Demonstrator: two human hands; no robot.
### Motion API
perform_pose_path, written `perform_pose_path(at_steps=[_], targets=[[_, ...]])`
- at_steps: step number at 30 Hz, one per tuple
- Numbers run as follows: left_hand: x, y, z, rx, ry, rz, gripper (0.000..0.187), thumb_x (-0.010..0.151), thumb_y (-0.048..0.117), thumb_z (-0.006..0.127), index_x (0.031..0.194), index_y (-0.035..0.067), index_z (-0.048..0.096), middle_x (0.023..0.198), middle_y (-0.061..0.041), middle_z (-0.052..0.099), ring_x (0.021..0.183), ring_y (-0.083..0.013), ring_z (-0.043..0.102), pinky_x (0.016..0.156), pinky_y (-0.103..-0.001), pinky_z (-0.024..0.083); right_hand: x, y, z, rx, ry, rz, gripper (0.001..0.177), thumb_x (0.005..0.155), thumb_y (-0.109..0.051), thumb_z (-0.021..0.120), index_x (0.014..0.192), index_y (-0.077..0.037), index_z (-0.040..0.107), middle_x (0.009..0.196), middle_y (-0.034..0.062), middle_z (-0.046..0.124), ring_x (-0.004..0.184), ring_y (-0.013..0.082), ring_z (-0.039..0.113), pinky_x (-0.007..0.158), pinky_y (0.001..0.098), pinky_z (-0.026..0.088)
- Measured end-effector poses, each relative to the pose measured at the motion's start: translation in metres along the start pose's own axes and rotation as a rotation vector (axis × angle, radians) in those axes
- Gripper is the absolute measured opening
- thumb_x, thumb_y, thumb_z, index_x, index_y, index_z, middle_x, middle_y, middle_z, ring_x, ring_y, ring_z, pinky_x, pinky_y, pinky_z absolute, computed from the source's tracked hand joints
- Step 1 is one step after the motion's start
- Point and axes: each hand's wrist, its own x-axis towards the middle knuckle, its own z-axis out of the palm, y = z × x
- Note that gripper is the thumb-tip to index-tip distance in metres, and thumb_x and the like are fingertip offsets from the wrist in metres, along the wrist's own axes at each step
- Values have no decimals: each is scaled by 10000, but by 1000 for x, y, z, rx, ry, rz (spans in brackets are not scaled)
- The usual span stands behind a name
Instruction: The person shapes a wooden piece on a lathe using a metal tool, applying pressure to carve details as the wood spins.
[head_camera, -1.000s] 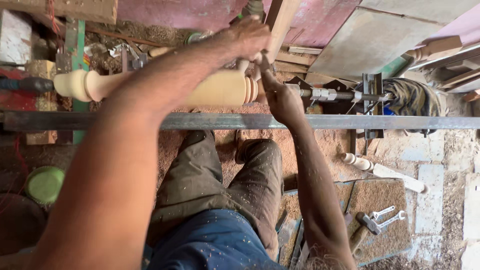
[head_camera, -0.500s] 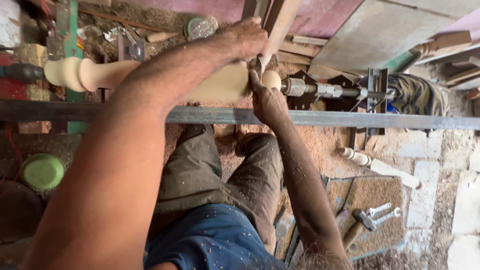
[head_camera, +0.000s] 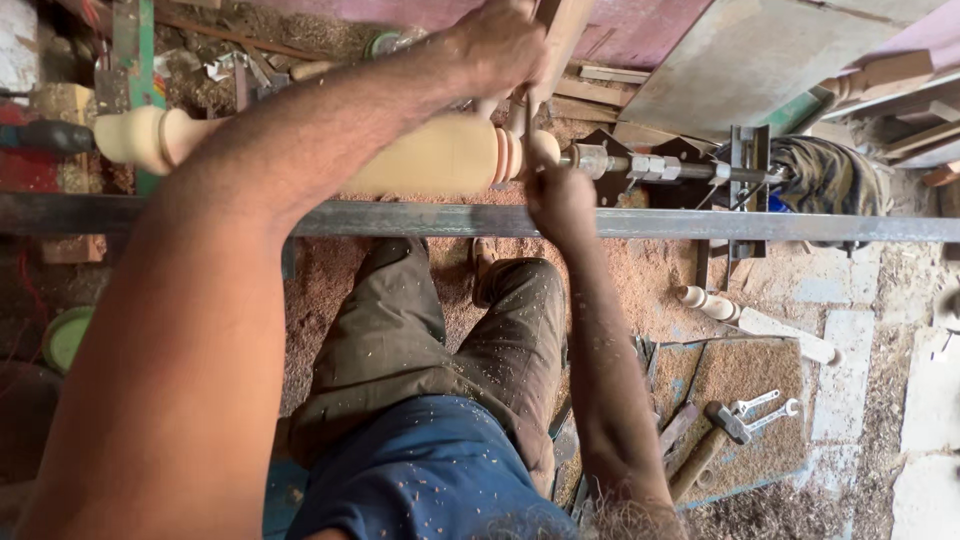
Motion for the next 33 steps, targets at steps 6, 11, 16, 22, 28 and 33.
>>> perform_pose_path(at_steps=[6,11,16,22,28,33], targets=[[-5,-5,12,-182,4,-4,357,899,49,721,564,148,645,542,-56,578,514,-140,574,1197,-480,409,-5,-19,36,164,54,-93,376,1070,-120,502,1405,22,598,701,174,695,459,208,596,417,348,515],[9,-9,19,-62,-110,28,207,818,79,799,657,165,703,639,-35,652,683,-149,630,1140,-507,391,1,2,35,228,34,-135,215,1101,-145,571,1143,-2,727,768,182,722,669,217,708,608,356,565],[8,7,-7,83,-133,32,183,650,194,912,752,238,766,711,-16,686,767,-190,631,985,-481,444,6,-5,31,282,-46,3,274,1101,-137,514,1264,-10,694,800,126,755,565,172,678,503,306,571],[18,8,-38,87,-223,63,258,875,375,831,832,124,788,738,-32,731,763,-214,685,946,-464,422,-25,-3,-3,725,-11,206,468,1033,-122,559,1494,-51,527,852,208,712,561,178,592,441,309,516],[38,22,-19,385,-265,112,199,825,339,809,785,144,796,749,-34,656,699,-151,587,927,-436,425,-5,-10,51,323,151,20,481,1055,-142,544,1528,-65,494,916,131,776,615,169,727,531,296,605],[28,8,-10,214,-302,37,263,860,386,779,767,140,771,672,-50,676,733,-162,514,915,-420,427,-4,-7,60,60,82,133,224,1078,-178,572,1286,-172,657,774,98,763,532,167,660,472,339,516]])
